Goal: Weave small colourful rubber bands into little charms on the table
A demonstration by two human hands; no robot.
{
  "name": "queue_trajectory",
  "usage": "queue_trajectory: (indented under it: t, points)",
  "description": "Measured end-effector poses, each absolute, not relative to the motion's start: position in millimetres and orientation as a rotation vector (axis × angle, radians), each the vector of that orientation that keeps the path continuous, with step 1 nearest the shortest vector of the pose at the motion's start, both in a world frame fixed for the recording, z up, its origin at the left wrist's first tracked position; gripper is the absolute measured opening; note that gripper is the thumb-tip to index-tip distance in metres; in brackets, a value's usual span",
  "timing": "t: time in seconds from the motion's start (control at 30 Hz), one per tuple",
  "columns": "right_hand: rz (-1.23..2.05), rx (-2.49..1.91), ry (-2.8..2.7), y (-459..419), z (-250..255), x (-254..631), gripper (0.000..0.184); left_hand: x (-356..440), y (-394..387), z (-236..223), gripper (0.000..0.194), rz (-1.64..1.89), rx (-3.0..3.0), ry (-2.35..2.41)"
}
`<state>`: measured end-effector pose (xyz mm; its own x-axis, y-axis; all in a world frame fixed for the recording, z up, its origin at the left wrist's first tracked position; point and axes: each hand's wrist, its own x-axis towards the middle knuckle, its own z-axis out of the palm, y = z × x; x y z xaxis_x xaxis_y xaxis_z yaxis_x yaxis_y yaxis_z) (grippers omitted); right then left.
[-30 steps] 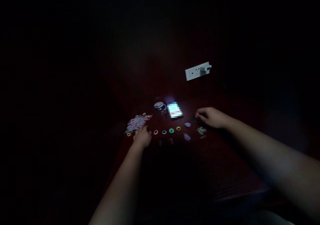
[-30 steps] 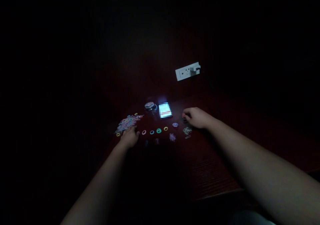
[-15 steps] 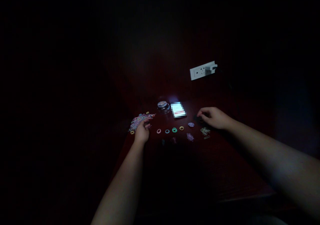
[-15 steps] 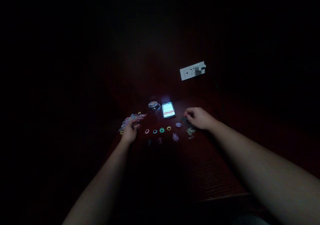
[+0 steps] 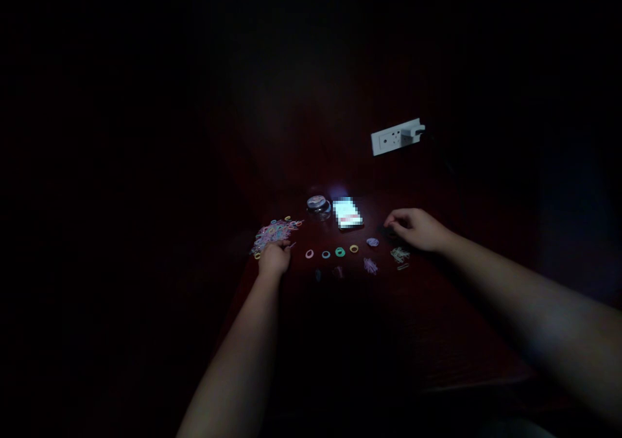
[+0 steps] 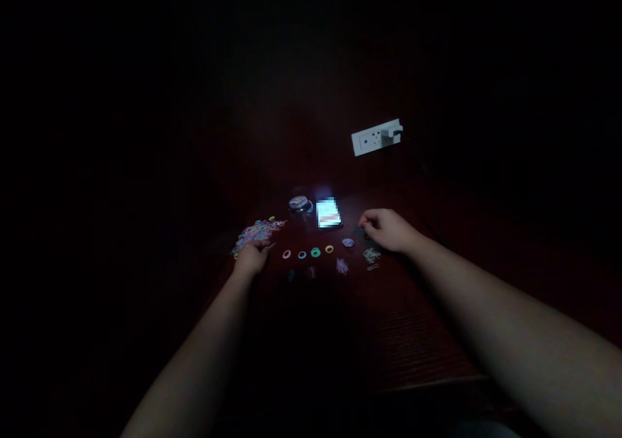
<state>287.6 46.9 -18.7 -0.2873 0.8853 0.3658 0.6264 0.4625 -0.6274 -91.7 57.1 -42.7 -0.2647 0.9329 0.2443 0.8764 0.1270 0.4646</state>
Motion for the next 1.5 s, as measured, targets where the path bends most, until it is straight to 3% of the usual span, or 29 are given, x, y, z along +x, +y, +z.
queue_trajectory:
  t: [0.2, 0.9, 1.5]
  points:
    - [0.508, -1.244, -2.002, 49.2, -22.9, 287.6, 0.019, -88.0, 54.9, -39.7, 0.015, 0.803, 1.832, 2.268]
    - [0.508, -1.204, -1.942, 50.2, -24.7, 284.7, 0.020, -91.9, 61.9, -50.6, 0.018, 1.134, 1.735, 1.956]
    - [0.508, -1.200, -1.941, 46.9, -22.0, 281.9, 0.019, -87.8, 61.7, -49.4, 0.016, 1.082, 1.757, 1.895]
